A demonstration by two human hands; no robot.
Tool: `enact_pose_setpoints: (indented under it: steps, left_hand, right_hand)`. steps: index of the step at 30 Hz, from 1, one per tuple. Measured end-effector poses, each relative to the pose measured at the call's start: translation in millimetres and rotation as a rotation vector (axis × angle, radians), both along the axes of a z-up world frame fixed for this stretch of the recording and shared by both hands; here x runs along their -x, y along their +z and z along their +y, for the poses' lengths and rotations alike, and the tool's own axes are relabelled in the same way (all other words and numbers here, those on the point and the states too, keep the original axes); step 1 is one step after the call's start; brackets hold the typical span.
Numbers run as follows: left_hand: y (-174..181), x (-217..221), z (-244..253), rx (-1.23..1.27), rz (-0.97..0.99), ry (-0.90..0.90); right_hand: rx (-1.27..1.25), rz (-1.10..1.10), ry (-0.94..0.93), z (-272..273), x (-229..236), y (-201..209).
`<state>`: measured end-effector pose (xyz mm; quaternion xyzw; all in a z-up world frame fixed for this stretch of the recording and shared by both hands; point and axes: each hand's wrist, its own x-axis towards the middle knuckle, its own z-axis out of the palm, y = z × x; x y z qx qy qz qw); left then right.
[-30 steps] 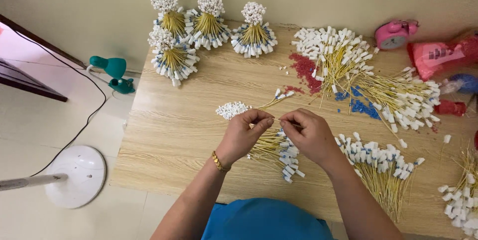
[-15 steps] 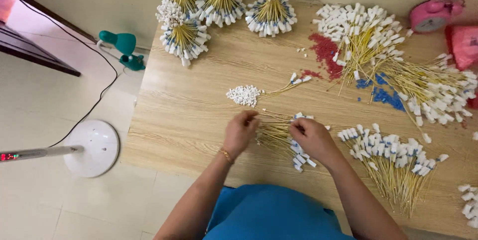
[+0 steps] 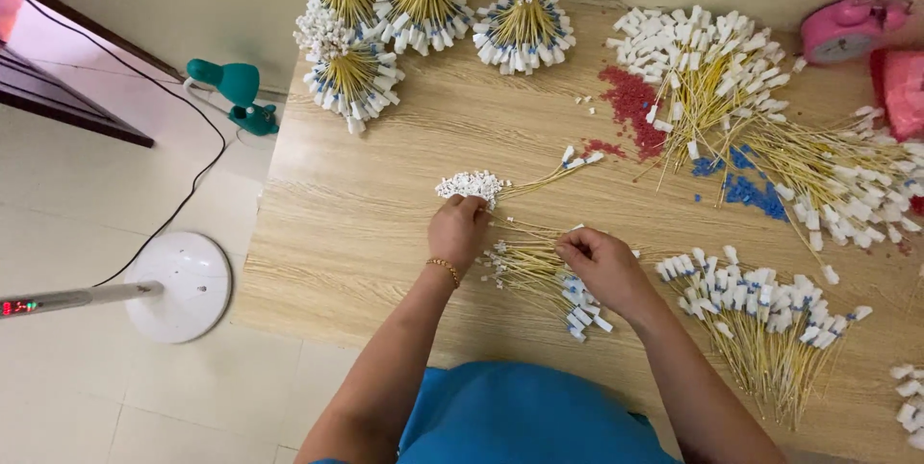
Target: Manual assembly of small white connector components onto yellow wires.
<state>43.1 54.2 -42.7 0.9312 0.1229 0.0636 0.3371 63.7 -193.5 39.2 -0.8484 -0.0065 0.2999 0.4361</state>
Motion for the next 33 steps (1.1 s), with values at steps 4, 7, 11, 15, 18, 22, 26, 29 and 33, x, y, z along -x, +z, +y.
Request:
enact_pose_setpoints:
  steps: [4,7,11,15,18,22,26,29,33]
  left_hand:
    - [-11,0,6,0.015,-0.021,0.006]
    - [-12,-2,6,0.002,-0.019,0.008]
    - [-21,-3,3,-0.023,-0.029,0.016]
    - [-18,-1,2,-0.015,-0.100,0.045]
    - [10,-1,0,0.191,-0.068,0.054]
    - [61,-1,-6,0.375,-0.019,0.056]
    - [37,-2,0,0.321,-0.070,0.083]
    - [22,3,3,0.222,-0.099,0.073]
    - [15,3,-3,0.043,-0.101,-0.019]
  right_hand:
    - [0.038,0.013,0.011,2,-5,9]
    - [0.007,0.006,-0.011,4,-5,9]
    - [0.014,-0.022,0.007,11,-9,22]
    - [-0.047,-0.075,0.034,14,-15,27]
    - [-0.173,-0.119,0.021,13,-16,38]
    - [-0.146,-0.083,-0.015,19,-20,65]
    - [-0.173,-0.129,-0.017,16,-18,66]
    - [-0.194,-0.126,-0.029,5,-13,49]
    - [-0.261,-0.059,-0.063,-2,-5,36]
